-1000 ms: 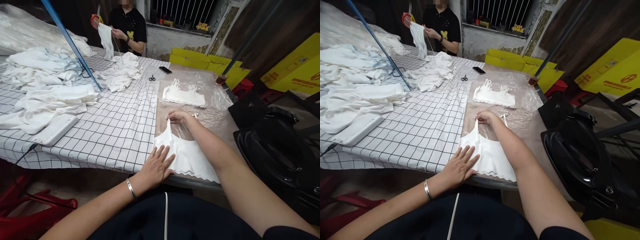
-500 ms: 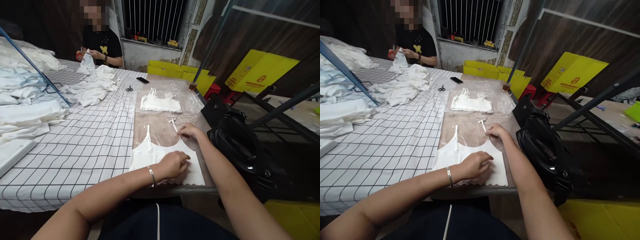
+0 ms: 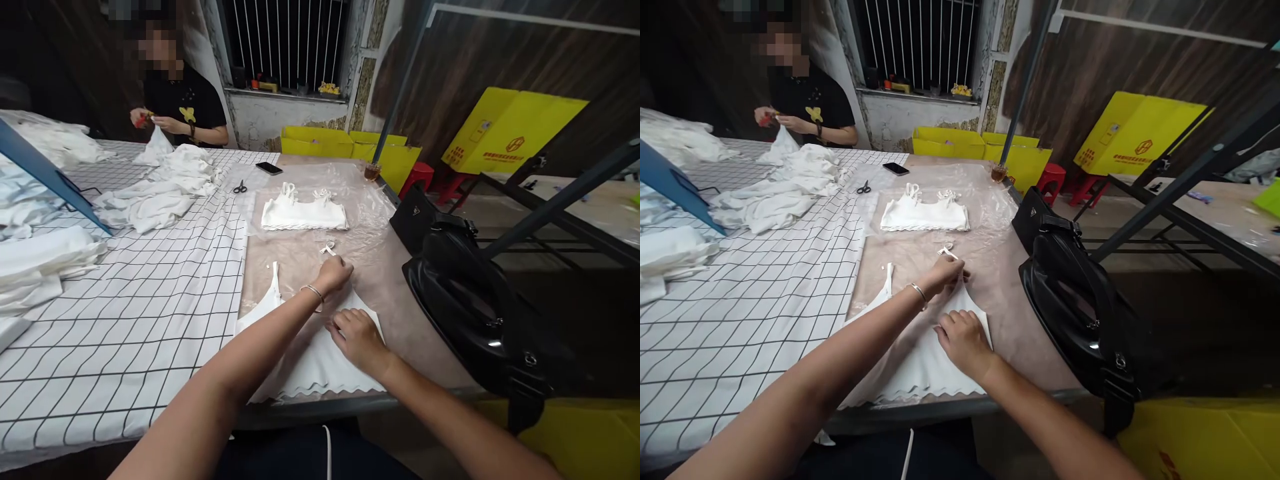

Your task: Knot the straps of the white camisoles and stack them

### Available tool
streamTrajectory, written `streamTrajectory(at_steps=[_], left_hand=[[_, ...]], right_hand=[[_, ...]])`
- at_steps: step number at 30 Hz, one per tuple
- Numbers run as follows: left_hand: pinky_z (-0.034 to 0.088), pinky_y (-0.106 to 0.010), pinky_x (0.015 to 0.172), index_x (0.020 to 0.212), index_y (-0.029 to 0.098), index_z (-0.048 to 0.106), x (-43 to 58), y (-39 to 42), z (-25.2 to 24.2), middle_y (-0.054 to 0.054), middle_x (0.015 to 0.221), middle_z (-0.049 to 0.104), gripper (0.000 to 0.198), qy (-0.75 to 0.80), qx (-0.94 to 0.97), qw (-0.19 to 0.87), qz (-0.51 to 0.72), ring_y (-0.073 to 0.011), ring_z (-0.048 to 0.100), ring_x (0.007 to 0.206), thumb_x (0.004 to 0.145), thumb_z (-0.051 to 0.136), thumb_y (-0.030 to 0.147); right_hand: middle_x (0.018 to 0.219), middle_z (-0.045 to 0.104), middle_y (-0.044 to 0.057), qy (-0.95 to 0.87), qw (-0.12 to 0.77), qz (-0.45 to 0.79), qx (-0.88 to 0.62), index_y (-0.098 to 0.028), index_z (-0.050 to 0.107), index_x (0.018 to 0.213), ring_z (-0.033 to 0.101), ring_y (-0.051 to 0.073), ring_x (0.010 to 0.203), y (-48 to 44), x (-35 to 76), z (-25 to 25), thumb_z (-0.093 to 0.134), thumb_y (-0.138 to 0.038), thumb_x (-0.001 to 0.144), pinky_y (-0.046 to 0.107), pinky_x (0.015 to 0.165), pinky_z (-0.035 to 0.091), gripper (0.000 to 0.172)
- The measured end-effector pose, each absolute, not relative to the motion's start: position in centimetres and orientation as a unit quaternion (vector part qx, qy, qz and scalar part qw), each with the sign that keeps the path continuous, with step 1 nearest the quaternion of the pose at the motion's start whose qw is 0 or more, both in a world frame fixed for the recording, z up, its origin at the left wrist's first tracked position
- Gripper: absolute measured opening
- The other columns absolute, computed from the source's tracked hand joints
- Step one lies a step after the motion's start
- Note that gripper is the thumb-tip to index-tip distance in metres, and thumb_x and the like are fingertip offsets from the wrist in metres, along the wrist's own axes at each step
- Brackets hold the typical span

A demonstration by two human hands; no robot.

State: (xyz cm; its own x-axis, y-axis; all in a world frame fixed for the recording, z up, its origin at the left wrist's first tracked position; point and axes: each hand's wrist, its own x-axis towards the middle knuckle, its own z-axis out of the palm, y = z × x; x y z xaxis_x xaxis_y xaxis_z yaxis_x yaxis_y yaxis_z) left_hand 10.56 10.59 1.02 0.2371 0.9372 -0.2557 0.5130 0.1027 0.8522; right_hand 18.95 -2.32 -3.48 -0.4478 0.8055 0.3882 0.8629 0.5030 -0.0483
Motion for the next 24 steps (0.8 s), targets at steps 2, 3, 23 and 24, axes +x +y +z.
streamTrajectory(at_steps=[2,3,23,24], left_hand=[[0.055,-0.034,0.079,0.088,0.01,0.063,10.5,11.9,1.8,-0.016,0.09,0.071,0.021,0.542,0.586,0.55,0.247,-0.0211,0.069,0.086,0.089,0.042,0.016],[0.056,-0.032,0.076,0.085,0.01,0.062,10.4,12.7,2.4,-0.014,0.085,0.071,0.022,0.524,0.562,0.585,0.259,-0.0191,0.069,0.08,0.089,0.041,0.013],[0.051,-0.033,0.091,0.082,0.012,0.074,6.2,10.2,8.9,-0.007,0.09,0.075,0.015,0.255,0.685,0.554,0.398,-0.0171,0.068,0.09,0.072,0.064,0.008],[0.052,-0.031,0.089,0.083,0.013,0.075,6.2,9.4,8.8,-0.006,0.09,0.075,0.016,0.256,0.697,0.543,0.392,-0.0167,0.068,0.089,0.072,0.063,0.009]], right_hand=[[0.07,0.062,0.004,-0.85,0.189,-0.081,-0.485,-0.019,0.058,0.075,0.054,0.02,0.067,-2.1,19.0,-3.6,0.057,-0.022,0.089,0.033,0.067,0.029,0.015],[0.07,0.062,0.004,-0.851,0.188,-0.078,-0.485,-0.019,0.058,0.075,0.054,0.02,0.067,-2.0,19.0,-3.6,0.057,-0.022,0.089,0.034,0.067,0.029,0.015],[0.074,0.059,0.0,-0.487,0.483,0.52,-0.51,-0.019,0.065,0.089,0.044,0.01,0.057,2.3,23.0,2.8,0.069,-0.051,0.072,0.025,0.055,0.034,0.035],[0.075,0.058,0.0,-0.464,0.494,0.552,-0.487,-0.019,0.067,0.091,0.043,0.009,0.057,2.5,23.4,3.7,0.073,-0.052,0.069,0.024,0.054,0.034,0.039]])
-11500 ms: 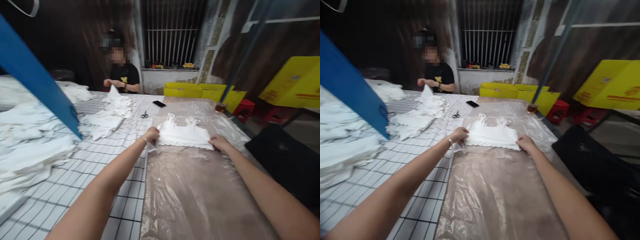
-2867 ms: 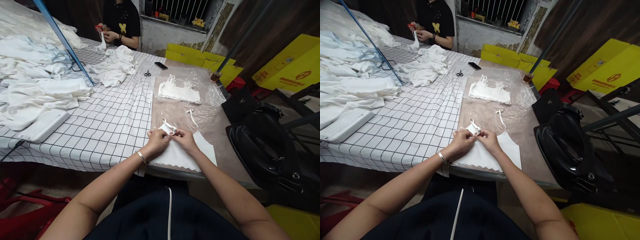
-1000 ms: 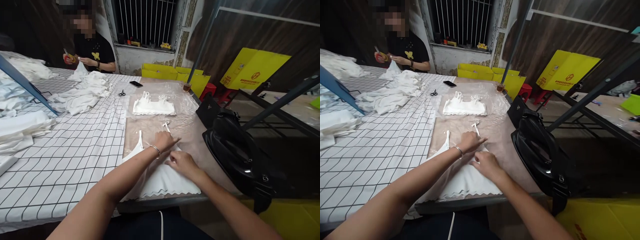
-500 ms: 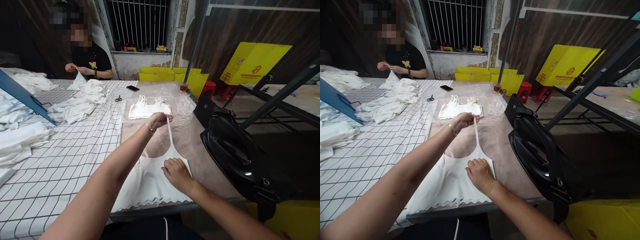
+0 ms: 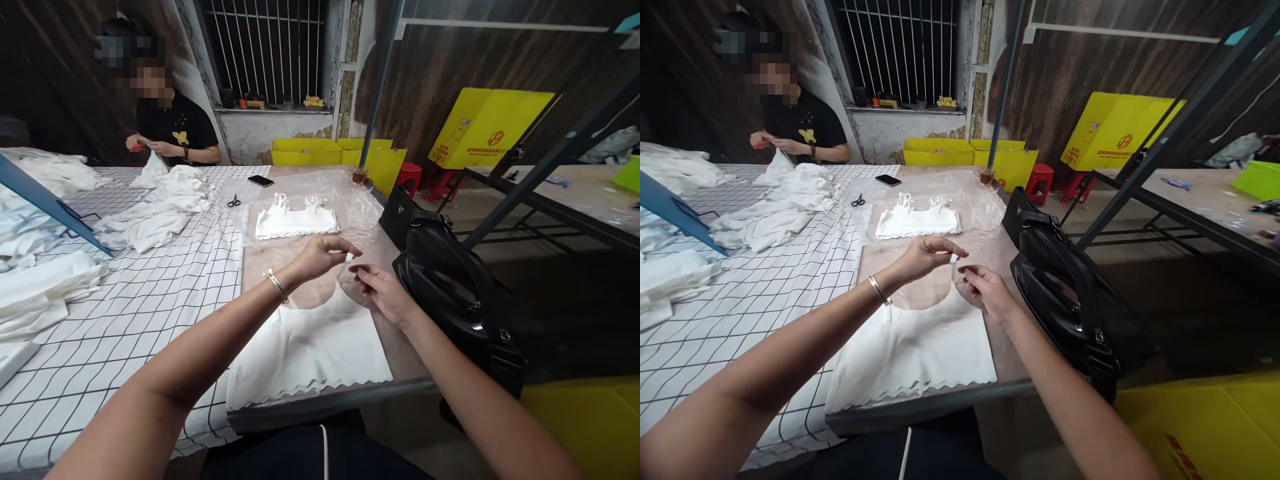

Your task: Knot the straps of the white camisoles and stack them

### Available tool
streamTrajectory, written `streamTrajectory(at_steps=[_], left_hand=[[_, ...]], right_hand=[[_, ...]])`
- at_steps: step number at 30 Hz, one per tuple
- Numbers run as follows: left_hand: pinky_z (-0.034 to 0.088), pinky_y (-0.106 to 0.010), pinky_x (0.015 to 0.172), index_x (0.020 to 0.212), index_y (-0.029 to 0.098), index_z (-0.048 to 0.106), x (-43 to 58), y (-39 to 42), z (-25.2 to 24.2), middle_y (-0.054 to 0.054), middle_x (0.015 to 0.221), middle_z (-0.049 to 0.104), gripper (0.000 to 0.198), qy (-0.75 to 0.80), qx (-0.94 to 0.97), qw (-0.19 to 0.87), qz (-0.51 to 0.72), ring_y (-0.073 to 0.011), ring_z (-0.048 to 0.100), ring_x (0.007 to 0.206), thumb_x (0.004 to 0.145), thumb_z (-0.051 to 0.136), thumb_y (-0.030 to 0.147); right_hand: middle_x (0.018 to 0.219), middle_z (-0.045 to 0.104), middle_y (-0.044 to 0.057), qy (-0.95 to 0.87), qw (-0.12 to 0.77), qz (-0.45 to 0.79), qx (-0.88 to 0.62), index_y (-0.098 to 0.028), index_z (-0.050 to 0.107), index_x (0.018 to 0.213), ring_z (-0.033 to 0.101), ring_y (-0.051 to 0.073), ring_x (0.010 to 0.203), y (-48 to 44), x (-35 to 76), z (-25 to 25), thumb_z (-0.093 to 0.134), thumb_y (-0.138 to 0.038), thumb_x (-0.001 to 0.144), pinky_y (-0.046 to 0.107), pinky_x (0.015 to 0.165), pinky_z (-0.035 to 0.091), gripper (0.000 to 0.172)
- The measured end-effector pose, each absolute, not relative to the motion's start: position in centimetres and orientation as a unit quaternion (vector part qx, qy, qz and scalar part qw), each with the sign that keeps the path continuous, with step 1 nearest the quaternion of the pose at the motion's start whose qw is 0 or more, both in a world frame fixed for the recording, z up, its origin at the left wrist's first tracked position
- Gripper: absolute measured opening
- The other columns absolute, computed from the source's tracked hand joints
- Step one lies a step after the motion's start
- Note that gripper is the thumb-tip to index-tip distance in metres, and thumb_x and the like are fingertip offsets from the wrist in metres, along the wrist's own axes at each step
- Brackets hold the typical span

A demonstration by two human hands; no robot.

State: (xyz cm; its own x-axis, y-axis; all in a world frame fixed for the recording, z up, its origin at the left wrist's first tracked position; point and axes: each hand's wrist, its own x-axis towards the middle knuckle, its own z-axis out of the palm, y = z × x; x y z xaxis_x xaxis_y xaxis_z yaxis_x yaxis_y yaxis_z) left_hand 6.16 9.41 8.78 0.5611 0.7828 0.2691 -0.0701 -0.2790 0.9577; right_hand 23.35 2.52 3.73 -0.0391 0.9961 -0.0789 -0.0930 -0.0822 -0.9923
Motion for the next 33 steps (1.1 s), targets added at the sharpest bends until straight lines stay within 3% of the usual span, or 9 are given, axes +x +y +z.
streamTrajectory(at_steps=[5,10,16,22,25,29,33], left_hand=[[0.054,-0.026,0.08,0.082,0.013,0.075,6.4,7.5,8.0,-0.006,0.088,0.075,0.02,0.28,0.674,0.562,0.39,-0.0149,0.067,0.084,0.069,0.061,0.008],[0.05,-0.022,0.059,0.078,0.011,0.074,6.9,7.1,6.7,-0.003,0.076,0.072,0.02,0.313,0.631,0.596,0.386,-0.0093,0.059,0.059,0.066,0.059,0.006],[0.052,-0.024,0.076,0.076,0.011,0.073,6.9,6.8,6.1,-0.004,0.081,0.073,0.015,0.312,0.612,0.57,0.45,-0.0128,0.065,0.078,0.066,0.062,0.006],[0.051,-0.024,0.071,0.09,0.01,0.072,7.2,6.6,6.5,-0.006,0.093,0.072,0.03,0.354,0.641,0.556,0.393,-0.0136,0.064,0.079,0.07,0.051,-0.001],[0.05,-0.029,0.077,0.101,0.01,0.067,6.3,5.9,5.8,-0.009,0.098,0.07,0.026,0.429,0.69,0.455,0.364,-0.0169,0.064,0.085,0.077,0.056,0.006],[0.042,-0.047,0.09,0.095,0.014,0.064,4.5,3.3,2.9,-0.012,0.099,0.067,0.028,0.517,0.792,0.263,0.19,-0.0292,0.06,0.098,0.081,0.066,0.038],[0.035,-0.052,0.093,0.094,0.015,0.064,3.8,0.9,0.6,-0.013,0.103,0.067,0.032,0.52,0.824,0.209,0.087,-0.0334,0.056,0.104,0.079,0.069,0.043]], right_hand=[[0.069,0.054,-0.003,-0.437,0.46,0.646,-0.425,-0.019,0.068,0.085,0.042,0.007,0.058,1.9,23.4,5.7,0.085,-0.043,0.06,0.022,0.054,0.035,0.038],[0.061,0.051,-0.004,-0.438,0.407,0.652,-0.466,-0.016,0.068,0.082,0.042,0.006,0.054,1.4,22.4,5.7,0.087,-0.042,0.055,0.022,0.052,0.033,0.042],[0.065,0.055,-0.005,-0.43,0.465,0.582,-0.51,-0.019,0.061,0.084,0.043,0.006,0.051,1.5,22.0,6.1,0.089,-0.044,0.047,0.021,0.047,0.03,0.052],[0.056,0.049,-0.005,-0.465,0.413,0.588,-0.516,-0.015,0.065,0.073,0.039,0.006,0.049,1.8,21.4,5.7,0.088,-0.046,0.049,0.022,0.046,0.027,0.045],[0.058,0.053,-0.004,-0.447,0.405,0.606,-0.519,-0.015,0.065,0.072,0.041,0.006,0.049,2.2,21.8,5.0,0.088,-0.043,0.052,0.021,0.046,0.03,0.041],[0.068,0.063,0.001,-0.395,0.395,0.635,-0.534,-0.015,0.066,0.074,0.05,0.007,0.054,2.9,22.9,3.9,0.087,-0.032,0.058,0.02,0.046,0.035,0.031],[0.069,0.064,0.001,-0.359,0.375,0.648,-0.557,-0.015,0.064,0.073,0.05,0.007,0.053,3.2,23.4,3.2,0.084,-0.023,0.062,0.019,0.046,0.036,0.024]])
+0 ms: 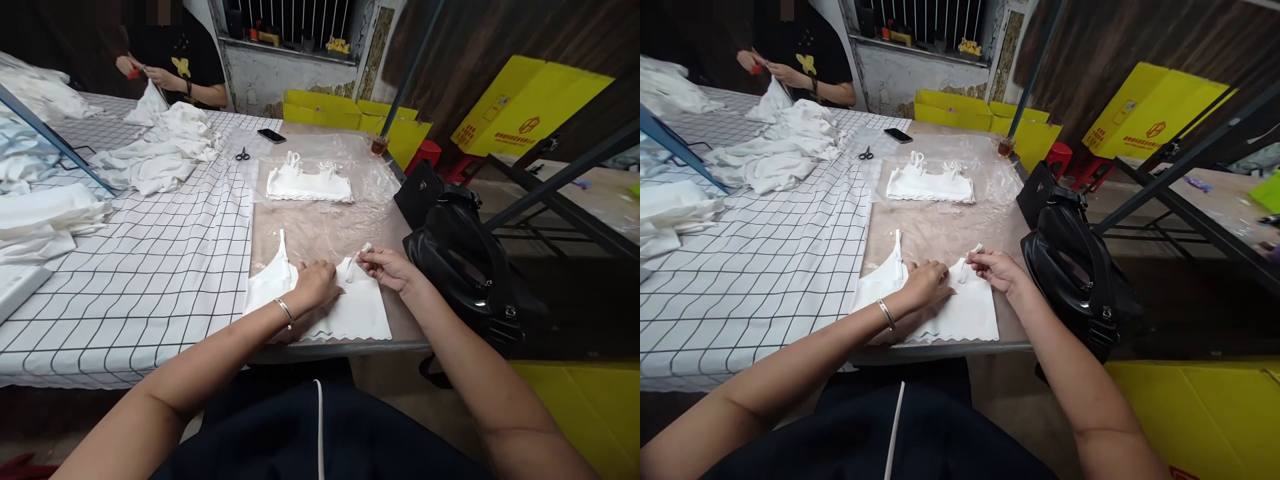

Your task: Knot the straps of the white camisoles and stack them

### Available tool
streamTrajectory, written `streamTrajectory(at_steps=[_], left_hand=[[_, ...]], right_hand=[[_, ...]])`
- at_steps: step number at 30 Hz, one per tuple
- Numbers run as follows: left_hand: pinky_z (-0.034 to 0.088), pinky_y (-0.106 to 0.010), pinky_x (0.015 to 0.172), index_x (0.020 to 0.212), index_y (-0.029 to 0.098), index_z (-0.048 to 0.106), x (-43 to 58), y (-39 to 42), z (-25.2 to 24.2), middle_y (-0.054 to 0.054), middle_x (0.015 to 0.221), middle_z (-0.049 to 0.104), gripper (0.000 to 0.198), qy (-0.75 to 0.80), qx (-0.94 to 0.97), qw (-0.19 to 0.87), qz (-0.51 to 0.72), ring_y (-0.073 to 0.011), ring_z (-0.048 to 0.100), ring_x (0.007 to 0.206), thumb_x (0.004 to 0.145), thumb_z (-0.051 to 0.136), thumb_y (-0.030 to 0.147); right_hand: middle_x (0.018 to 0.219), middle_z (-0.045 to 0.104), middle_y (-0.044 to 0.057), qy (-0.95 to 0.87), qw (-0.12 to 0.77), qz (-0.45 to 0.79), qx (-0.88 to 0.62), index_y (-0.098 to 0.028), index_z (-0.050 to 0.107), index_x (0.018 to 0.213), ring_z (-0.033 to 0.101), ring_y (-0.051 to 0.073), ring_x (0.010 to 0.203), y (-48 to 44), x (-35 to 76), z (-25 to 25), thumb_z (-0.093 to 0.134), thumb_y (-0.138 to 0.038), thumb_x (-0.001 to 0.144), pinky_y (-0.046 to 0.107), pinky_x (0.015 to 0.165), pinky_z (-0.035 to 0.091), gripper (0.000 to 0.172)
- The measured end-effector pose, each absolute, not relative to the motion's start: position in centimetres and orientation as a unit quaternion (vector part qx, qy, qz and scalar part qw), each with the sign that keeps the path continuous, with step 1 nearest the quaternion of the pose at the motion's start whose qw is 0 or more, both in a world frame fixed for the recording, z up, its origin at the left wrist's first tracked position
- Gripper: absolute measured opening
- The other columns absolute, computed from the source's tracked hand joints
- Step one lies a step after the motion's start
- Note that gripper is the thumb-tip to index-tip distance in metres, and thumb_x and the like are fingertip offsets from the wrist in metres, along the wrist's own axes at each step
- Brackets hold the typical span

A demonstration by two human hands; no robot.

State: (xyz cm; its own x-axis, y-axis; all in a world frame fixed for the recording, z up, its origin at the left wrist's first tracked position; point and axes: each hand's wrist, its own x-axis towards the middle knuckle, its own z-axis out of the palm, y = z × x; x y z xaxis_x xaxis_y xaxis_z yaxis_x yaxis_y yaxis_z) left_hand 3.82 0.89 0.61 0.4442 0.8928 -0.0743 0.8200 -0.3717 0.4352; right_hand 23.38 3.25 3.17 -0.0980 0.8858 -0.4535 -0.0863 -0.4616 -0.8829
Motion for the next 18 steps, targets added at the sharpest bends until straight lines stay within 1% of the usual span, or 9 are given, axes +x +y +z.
streamTrajectory(at_steps=[2,5,7,9,12,14,15,18], left_hand=[[0.034,-0.051,0.094,0.093,0.016,0.065,4.0,0.6,0.3,-0.011,0.102,0.067,0.027,0.526,0.816,0.225,0.084,-0.0323,0.056,0.105,0.078,0.07,0.038],[0.034,-0.048,0.093,0.088,0.018,0.068,4.2,0.8,0.3,-0.01,0.103,0.068,0.016,0.528,0.802,0.264,0.089,-0.0318,0.056,0.105,0.078,0.069,0.03],[0.034,-0.048,0.092,0.089,0.019,0.069,4.2,1.0,0.2,-0.009,0.102,0.07,0.013,0.525,0.795,0.285,0.107,-0.0317,0.056,0.105,0.078,0.067,0.025],[0.033,-0.048,0.093,0.091,0.02,0.071,4.2,1.0,0.0,-0.008,0.098,0.072,0.014,0.521,0.787,0.305,0.127,-0.0317,0.056,0.104,0.078,0.066,0.025],[0.03,-0.049,0.094,0.088,0.019,0.073,4.2,0.8,-0.5,-0.009,0.095,0.073,0.016,0.517,0.78,0.319,0.15,-0.0322,0.055,0.104,0.08,0.067,0.031],[0.029,-0.049,0.094,0.085,0.018,0.074,4.2,0.7,-0.7,-0.009,0.095,0.072,0.017,0.514,0.778,0.322,0.161,-0.0318,0.054,0.105,0.081,0.066,0.032],[0.029,-0.049,0.094,0.085,0.018,0.074,4.2,0.6,-0.8,-0.009,0.096,0.072,0.017,0.513,0.778,0.322,0.167,-0.0313,0.054,0.105,0.081,0.066,0.032],[0.028,-0.047,0.093,0.082,0.018,0.073,4.2,0.4,-0.8,-0.007,0.096,0.071,0.016,0.513,0.774,0.324,0.18,-0.0293,0.053,0.104,0.082,0.065,0.032]], right_hand=[[0.066,0.061,-0.001,-0.359,0.378,0.651,-0.552,-0.016,0.062,0.072,0.048,0.007,0.053,3.2,23.4,3.0,0.085,-0.024,0.059,0.019,0.047,0.035,0.028],[0.064,0.056,-0.003,-0.42,0.377,0.629,-0.534,-0.017,0.063,0.074,0.046,0.008,0.056,2.7,23.2,3.0,0.086,-0.034,0.055,0.021,0.052,0.036,0.034],[0.066,0.056,-0.003,-0.493,0.361,0.587,-0.532,-0.017,0.064,0.077,0.048,0.009,0.06,2.4,23.0,2.9,0.082,-0.041,0.058,0.023,0.057,0.037,0.035],[0.07,0.058,-0.002,-0.565,0.331,0.538,-0.531,-0.017,0.063,0.08,0.051,0.012,0.065,2.1,22.9,2.8,0.076,-0.043,0.065,0.025,0.062,0.038,0.032],[0.078,0.059,0.001,-0.667,0.272,0.446,-0.532,-0.017,0.061,0.079,0.053,0.015,0.072,1.9,22.8,2.3,0.065,-0.033,0.075,0.027,0.068,0.04,0.017],[0.081,0.059,0.002,-0.728,0.234,0.369,-0.528,-0.018,0.06,0.077,0.053,0.016,0.075,1.8,22.7,1.9,0.059,-0.024,0.077,0.028,0.071,0.04,0.007],[0.081,0.059,0.002,-0.753,0.217,0.338,-0.521,-0.018,0.059,0.075,0.053,0.016,0.077,1.8,22.7,1.7,0.057,-0.02,0.078,0.029,0.073,0.04,0.004],[0.082,0.059,0.003,-0.801,0.178,0.295,-0.489,-0.019,0.058,0.076,0.054,0.017,0.08,1.7,22.8,1.1,0.054,-0.015,0.079,0.029,0.076,0.041,0.006]])
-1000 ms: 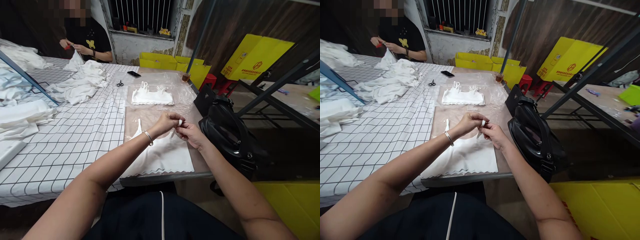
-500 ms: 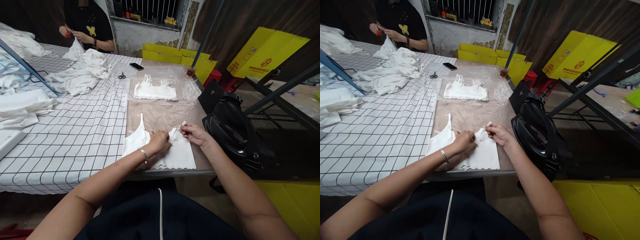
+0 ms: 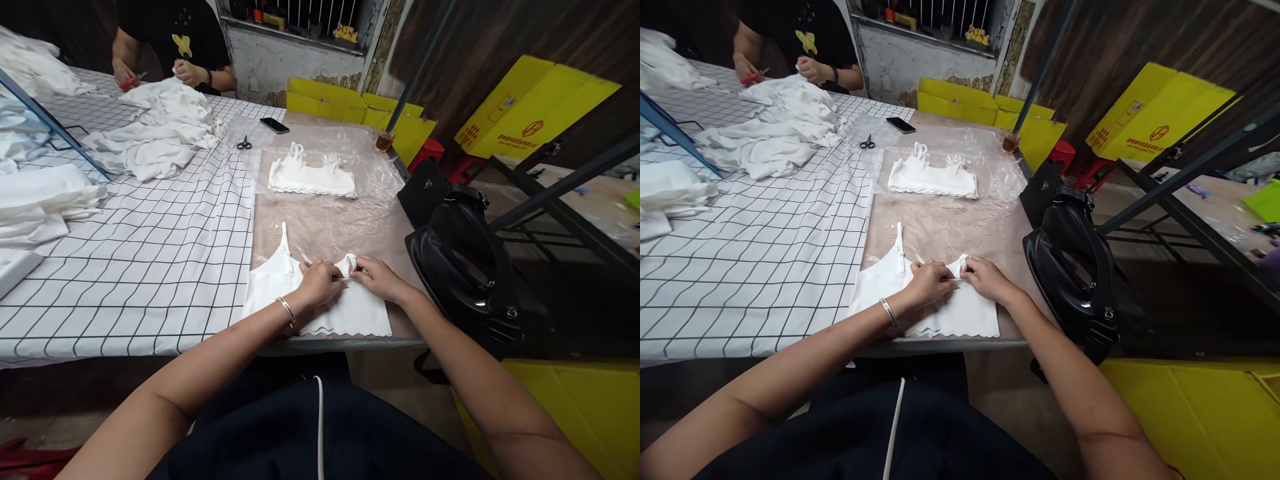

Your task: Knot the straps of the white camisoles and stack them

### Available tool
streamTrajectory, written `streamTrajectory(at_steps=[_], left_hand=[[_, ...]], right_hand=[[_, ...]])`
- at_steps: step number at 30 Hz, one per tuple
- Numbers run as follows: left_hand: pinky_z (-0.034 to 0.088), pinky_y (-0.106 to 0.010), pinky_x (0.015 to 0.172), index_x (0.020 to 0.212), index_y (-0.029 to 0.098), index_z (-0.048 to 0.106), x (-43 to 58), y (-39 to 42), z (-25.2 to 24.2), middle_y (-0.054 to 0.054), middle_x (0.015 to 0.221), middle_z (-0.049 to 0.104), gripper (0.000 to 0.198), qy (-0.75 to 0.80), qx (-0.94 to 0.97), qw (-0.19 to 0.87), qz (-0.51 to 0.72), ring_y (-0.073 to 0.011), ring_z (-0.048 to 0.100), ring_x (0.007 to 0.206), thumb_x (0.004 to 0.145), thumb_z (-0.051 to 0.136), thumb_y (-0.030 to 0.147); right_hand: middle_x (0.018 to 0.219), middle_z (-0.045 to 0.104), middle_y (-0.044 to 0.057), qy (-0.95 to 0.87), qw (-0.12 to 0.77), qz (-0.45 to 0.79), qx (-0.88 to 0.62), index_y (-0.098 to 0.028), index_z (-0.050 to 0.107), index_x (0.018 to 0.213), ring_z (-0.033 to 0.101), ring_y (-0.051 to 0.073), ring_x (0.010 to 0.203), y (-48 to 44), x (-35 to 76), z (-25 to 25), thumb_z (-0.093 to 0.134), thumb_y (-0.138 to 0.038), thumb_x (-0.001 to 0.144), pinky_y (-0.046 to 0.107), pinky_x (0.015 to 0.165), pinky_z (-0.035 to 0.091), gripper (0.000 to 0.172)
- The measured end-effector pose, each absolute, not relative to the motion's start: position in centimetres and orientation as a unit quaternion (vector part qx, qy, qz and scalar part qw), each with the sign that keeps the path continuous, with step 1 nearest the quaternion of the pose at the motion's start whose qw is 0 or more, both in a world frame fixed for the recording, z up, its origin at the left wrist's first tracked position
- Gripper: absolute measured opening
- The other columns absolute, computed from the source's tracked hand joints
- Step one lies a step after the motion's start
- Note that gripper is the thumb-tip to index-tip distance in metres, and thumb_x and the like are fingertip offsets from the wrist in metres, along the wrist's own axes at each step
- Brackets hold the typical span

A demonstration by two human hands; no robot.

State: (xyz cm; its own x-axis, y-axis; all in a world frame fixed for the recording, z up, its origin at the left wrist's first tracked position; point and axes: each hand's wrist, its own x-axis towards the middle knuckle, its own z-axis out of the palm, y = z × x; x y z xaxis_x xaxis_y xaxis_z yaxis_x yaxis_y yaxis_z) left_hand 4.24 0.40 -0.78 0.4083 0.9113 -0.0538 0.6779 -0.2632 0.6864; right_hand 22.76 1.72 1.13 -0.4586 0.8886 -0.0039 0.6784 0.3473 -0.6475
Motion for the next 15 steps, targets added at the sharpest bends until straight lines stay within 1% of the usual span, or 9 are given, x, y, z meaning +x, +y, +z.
streamTrajectory(at_steps=[5,11,15], left_hand=[[0.026,-0.046,0.092,0.079,0.018,0.072,4.2,0.2,-0.5,-0.005,0.093,0.071,0.014,0.519,0.766,0.332,0.185,-0.0257,0.054,0.101,0.083,0.064,0.028],[0.025,-0.044,0.091,0.075,0.018,0.071,4.3,0.3,-0.9,-0.005,0.09,0.071,0.013,0.523,0.761,0.329,0.197,-0.0248,0.054,0.1,0.083,0.064,0.026],[0.025,-0.044,0.091,0.073,0.018,0.07,4.3,0.4,-1.3,-0.004,0.087,0.072,0.014,0.526,0.754,0.335,0.207,-0.0242,0.055,0.098,0.081,0.067,0.028]], right_hand=[[0.087,0.06,0.004,-0.818,0.174,0.288,-0.466,-0.019,0.058,0.079,0.056,0.018,0.084,1.6,22.9,0.6,0.053,-0.012,0.081,0.03,0.078,0.043,0.009],[0.082,0.058,0.003,-0.816,0.177,0.298,-0.462,-0.019,0.058,0.077,0.055,0.018,0.081,1.6,22.5,0.3,0.053,-0.012,0.08,0.03,0.075,0.041,0.009],[0.078,0.057,0.002,-0.797,0.204,0.311,-0.476,-0.019,0.059,0.077,0.054,0.017,0.077,1.6,22.1,-0.4,0.055,-0.013,0.08,0.029,0.072,0.041,0.008]])
